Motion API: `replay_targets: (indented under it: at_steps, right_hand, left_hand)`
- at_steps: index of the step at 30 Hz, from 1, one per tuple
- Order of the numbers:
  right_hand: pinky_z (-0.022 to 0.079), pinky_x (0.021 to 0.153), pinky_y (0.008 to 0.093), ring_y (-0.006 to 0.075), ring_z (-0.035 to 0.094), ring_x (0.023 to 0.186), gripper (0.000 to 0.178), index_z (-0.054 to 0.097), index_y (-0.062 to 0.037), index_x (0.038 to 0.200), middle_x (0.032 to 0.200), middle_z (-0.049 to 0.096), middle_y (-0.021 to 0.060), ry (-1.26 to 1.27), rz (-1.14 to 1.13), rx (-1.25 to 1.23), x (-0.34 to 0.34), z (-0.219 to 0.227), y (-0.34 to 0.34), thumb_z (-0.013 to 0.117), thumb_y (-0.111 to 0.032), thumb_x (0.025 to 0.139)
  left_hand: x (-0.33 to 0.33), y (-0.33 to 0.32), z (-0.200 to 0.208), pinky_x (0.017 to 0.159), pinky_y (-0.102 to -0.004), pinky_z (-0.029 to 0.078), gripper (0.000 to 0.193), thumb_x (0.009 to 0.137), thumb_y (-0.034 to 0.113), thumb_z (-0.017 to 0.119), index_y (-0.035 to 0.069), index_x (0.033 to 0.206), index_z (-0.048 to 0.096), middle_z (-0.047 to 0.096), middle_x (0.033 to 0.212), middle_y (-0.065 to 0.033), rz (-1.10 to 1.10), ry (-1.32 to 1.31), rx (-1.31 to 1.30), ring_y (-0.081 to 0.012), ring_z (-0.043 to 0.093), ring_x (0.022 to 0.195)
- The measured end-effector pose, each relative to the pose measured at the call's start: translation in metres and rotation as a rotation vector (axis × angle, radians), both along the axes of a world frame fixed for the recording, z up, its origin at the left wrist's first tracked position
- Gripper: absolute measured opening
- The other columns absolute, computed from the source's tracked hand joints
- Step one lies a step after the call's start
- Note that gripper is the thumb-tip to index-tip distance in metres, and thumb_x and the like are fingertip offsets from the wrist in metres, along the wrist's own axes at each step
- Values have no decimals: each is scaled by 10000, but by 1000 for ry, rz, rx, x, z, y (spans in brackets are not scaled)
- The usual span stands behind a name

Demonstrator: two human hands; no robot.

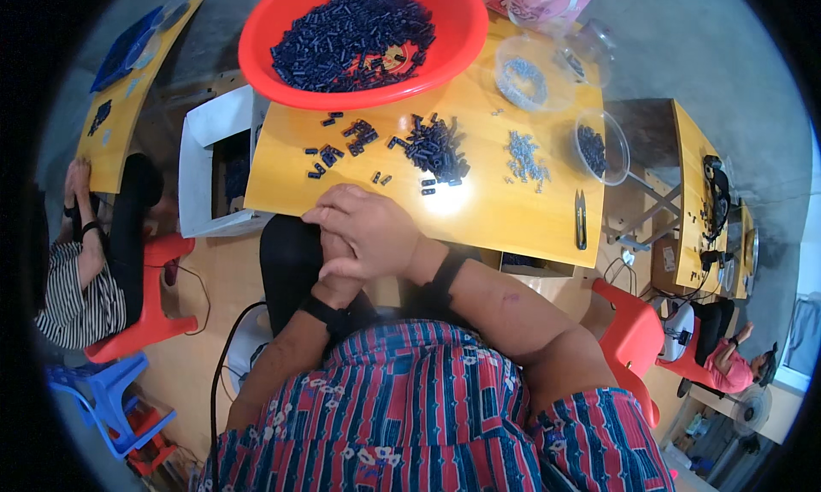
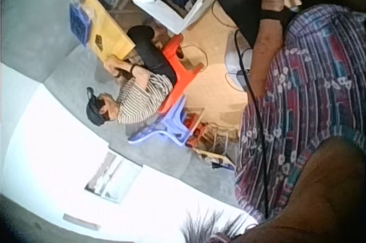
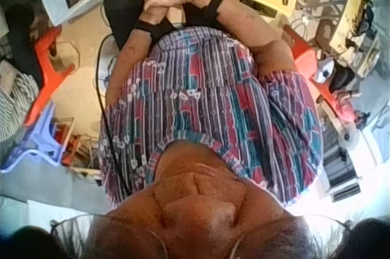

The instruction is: Assembling small blue plastic components on a table in a manufacturing workshop.

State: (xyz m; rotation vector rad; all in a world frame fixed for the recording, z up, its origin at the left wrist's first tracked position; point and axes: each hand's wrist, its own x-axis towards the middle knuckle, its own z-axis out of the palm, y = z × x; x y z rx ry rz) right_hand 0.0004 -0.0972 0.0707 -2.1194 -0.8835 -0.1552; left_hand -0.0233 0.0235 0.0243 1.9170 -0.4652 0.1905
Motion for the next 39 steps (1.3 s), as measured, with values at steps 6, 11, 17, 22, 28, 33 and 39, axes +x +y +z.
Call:
replay_targets:
  at_steps: [6, 11, 17, 22, 28, 33, 39]
  right_hand:
    - [439, 916, 310, 196, 579, 997, 282, 623, -9, 1153, 1102, 594, 111, 374, -200, 483, -14, 20, -33, 538, -132, 915]
    - [481, 827, 255, 143, 591, 925, 298, 641, -5, 1133, 1030, 602, 84, 498, -270, 430, -55, 18, -56, 585, 69, 850]
    - [520, 791, 245, 117, 597, 876, 352, 648, -9, 1132, 1011, 597, 47, 551, -242, 444, -78, 23, -53, 683, 85, 794]
    - [519, 731, 272, 166, 658, 822, 306, 670, -43, 1087, 888, 661, 74, 334, -201, 373, -83, 25, -51, 732, -32, 787]
    - [518, 743, 281, 193, 659, 837, 293, 659, -46, 1096, 910, 654, 92, 291, -207, 306, -84, 24, -51, 712, -50, 808]
    - [516, 745, 288, 205, 654, 843, 283, 655, -42, 1091, 924, 652, 99, 265, -213, 306, -81, 21, -49, 707, -56, 813]
    - [513, 766, 296, 203, 643, 864, 270, 648, -32, 1095, 948, 647, 103, 301, -228, 361, -77, 21, -54, 685, -52, 828]
  left_hand:
    - [1, 4, 35, 765, -409, 468, 54, 732, 103, 713, 59, 760, 696, 640, 752, -88, 16, 24, 130, -303, 602, 820]
    - [-23, 14, 50, 706, -227, 471, 138, 886, 105, 666, -8, 952, 709, 676, 836, -14, -100, 640, -286, -79, 587, 767]
    - [-45, 12, 59, 710, -199, 469, 167, 930, 101, 627, -22, 1030, 680, 655, 875, -4, -207, 814, -587, -57, 573, 782]
    - [-50, 18, 49, 723, -211, 485, 175, 946, 113, 609, -27, 1031, 669, 658, 912, -32, -175, 852, -502, -67, 584, 795]
    - [-52, 16, 51, 801, -243, 508, 198, 961, 142, 593, -18, 1060, 655, 661, 953, -49, -167, 912, -555, -94, 611, 842]
    - [-49, 16, 50, 845, -272, 515, 213, 969, 164, 582, -9, 1073, 652, 657, 987, -53, -162, 941, -600, -106, 617, 886]
    - [-45, 11, 52, 836, -261, 516, 226, 974, 185, 576, 7, 1093, 650, 646, 936, -36, -162, 958, -625, -95, 599, 850]
